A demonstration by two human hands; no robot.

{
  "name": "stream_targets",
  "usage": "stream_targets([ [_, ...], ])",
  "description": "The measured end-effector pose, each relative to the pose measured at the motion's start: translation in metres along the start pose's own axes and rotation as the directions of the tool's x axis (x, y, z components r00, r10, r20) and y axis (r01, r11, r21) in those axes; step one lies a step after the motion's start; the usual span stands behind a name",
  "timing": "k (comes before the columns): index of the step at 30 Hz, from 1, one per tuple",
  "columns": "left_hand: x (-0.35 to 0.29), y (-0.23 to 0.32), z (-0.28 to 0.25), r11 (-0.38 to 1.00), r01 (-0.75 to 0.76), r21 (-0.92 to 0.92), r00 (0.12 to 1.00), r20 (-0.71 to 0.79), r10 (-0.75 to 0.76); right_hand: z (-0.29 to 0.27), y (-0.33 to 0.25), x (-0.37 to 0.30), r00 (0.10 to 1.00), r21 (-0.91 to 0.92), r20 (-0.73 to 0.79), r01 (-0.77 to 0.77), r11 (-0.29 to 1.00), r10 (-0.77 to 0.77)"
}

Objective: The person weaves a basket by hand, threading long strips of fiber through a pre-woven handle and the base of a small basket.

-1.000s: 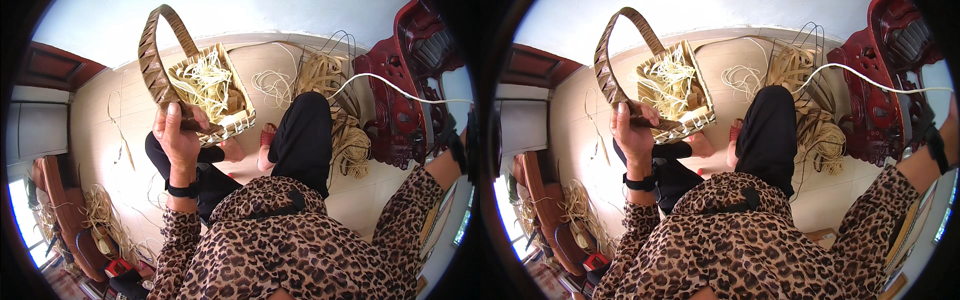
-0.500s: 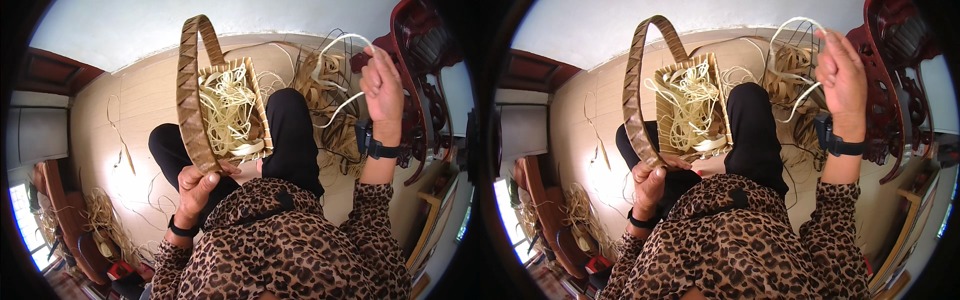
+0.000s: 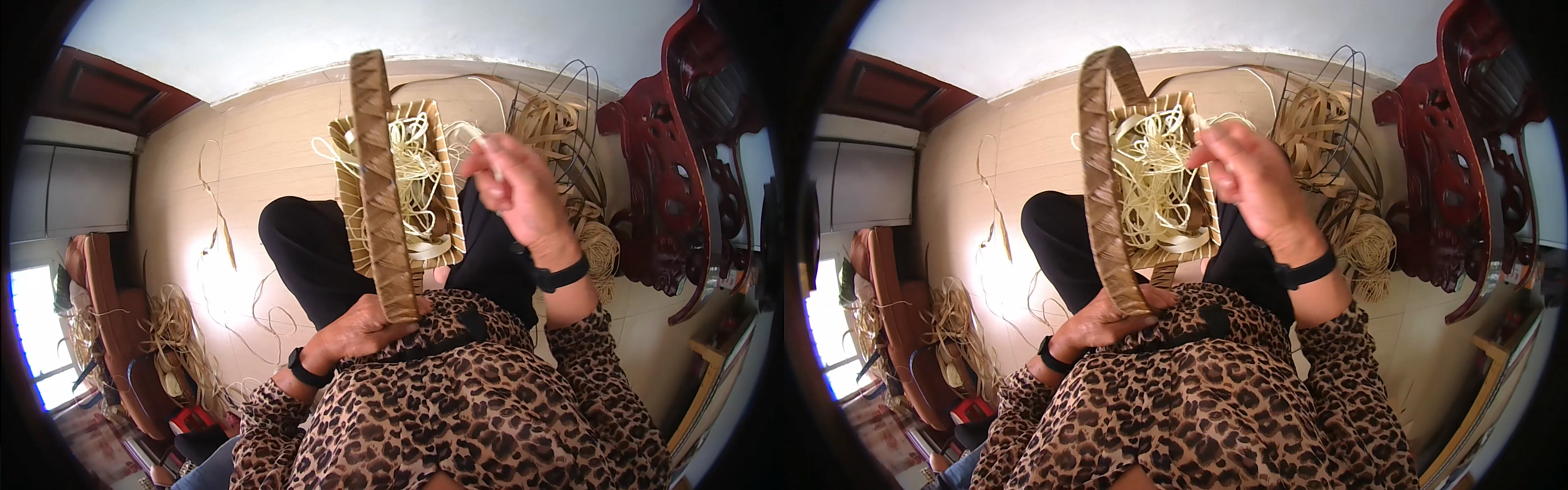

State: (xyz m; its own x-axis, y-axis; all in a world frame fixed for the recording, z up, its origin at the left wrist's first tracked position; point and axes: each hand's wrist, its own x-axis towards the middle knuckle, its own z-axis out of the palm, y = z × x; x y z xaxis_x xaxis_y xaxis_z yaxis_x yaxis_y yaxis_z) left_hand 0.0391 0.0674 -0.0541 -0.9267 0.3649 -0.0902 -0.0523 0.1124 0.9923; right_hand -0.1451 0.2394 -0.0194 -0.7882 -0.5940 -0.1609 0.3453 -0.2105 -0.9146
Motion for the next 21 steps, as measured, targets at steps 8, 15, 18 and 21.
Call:
stream_targets([
  [8,0.009,-0.009,-0.003,0.995,0.067,0.078,0.978,0.193,-0.081,0.054,0.018,0.008,0.987,-0.065,0.155,-0.034,0.997,0.043],
  [15,0.017,0.012,-0.038,0.932,0.034,-0.361,0.995,-0.074,-0.065,0.043,0.028,0.001,0.989,-0.312,0.143,0.019,0.950,0.027],
  [18,0.040,0.019,-0.038,0.929,-0.079,-0.361,0.902,-0.423,-0.087,0.046,0.045,-0.008,0.979,-0.274,0.158,0.171,0.946,-0.131],
  [21,0.057,0.024,-0.028,0.978,-0.082,-0.190,0.816,-0.576,-0.043,0.043,0.046,-0.026,0.978,-0.033,0.196,-0.068,0.997,0.073],
])
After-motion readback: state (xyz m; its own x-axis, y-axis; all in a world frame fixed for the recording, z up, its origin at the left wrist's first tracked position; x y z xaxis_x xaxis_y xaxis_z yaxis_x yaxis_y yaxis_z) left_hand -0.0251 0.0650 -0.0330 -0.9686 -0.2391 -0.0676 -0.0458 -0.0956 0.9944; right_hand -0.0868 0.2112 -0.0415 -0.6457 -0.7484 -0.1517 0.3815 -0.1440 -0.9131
